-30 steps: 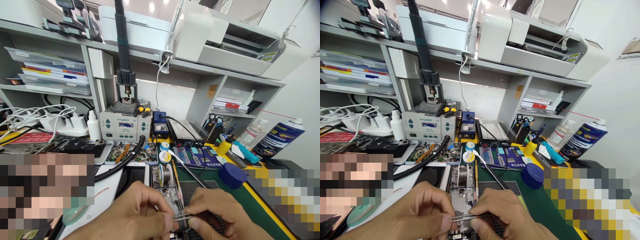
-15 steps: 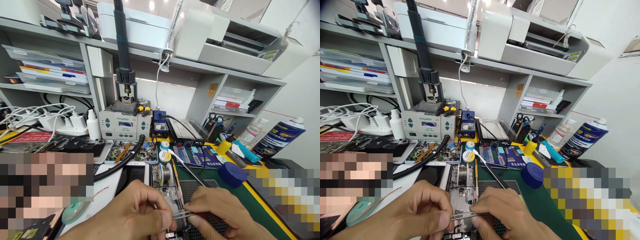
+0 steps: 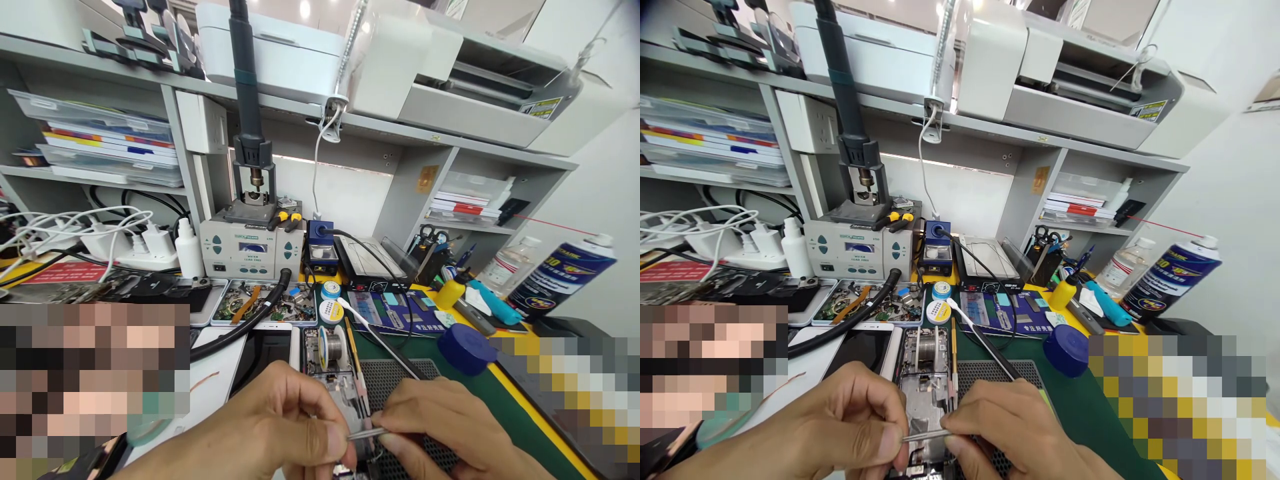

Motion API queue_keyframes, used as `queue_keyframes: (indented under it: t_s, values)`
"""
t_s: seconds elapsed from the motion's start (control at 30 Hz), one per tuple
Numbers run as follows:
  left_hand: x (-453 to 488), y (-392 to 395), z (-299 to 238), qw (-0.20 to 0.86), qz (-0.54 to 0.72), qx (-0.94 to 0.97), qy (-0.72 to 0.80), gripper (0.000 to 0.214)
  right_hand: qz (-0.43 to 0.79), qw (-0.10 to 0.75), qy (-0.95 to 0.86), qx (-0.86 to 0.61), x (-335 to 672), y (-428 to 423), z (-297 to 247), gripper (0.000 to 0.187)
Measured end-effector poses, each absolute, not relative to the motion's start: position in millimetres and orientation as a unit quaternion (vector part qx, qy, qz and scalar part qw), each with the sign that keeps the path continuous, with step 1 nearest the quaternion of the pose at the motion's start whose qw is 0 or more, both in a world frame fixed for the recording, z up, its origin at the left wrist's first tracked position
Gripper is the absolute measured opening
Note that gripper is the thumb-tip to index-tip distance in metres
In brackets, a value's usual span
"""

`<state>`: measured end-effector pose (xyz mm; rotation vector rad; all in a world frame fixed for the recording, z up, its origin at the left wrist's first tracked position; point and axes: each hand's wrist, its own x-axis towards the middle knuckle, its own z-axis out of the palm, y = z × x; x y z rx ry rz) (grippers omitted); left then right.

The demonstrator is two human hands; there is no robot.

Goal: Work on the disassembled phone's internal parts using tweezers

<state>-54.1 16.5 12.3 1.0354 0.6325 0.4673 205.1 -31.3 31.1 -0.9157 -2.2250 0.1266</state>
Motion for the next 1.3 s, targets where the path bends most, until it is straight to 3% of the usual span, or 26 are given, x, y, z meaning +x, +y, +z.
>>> queue_keyframes:
  t_s: [0.17,0.33,0.53,0.8,0.87,0.97,1.07,1.2,1.3]
  values:
    - [-54.3,22.1,14.8,0.797,0.201,0.497,0.277,0.037,0.087,0.352,-0.86,-0.359,207.8,-32.5,33.8,0.015]
    - [-53.7,23.1,22.5,0.792,0.187,0.516,0.266,0.05,0.214,0.344,-0.815,-0.414,204.6,-29.7,42.6,0.015]
    - [-52.0,17.1,26.3,0.768,0.218,0.528,0.29,0.049,0.326,0.314,-0.749,-0.484,204.1,-25.9,39.3,0.026]
    - [-50.2,15.7,16.2,0.735,0.221,0.556,0.32,0.047,0.363,0.302,-0.726,-0.5,204.4,-25.1,36.9,0.03]
    - [-51.8,15.9,20.3,0.678,0.223,0.6,0.36,0.041,0.381,0.306,-0.715,-0.501,203.6,-23.7,41.4,0.031]
    - [-58.7,20.0,31.5,0.499,0.228,0.724,0.418,0.03,0.422,0.323,-0.685,-0.498,204.7,-20.3,48.4,0.035]
    - [-64.9,25.7,38.5,0.353,0.193,0.827,0.393,0.034,0.447,0.354,-0.65,-0.502,208.0,-15.6,50.9,0.037]
    - [-62.6,26.6,36.3,0.206,0.084,0.899,0.378,0.037,0.469,0.361,-0.63,-0.504,210.0,-11.3,47.8,0.032]
    - [-57.0,22.8,32.5,0.158,0.038,0.916,0.367,0.034,0.47,0.353,-0.631,-0.506,209.1,-11.1,46.1,0.031]
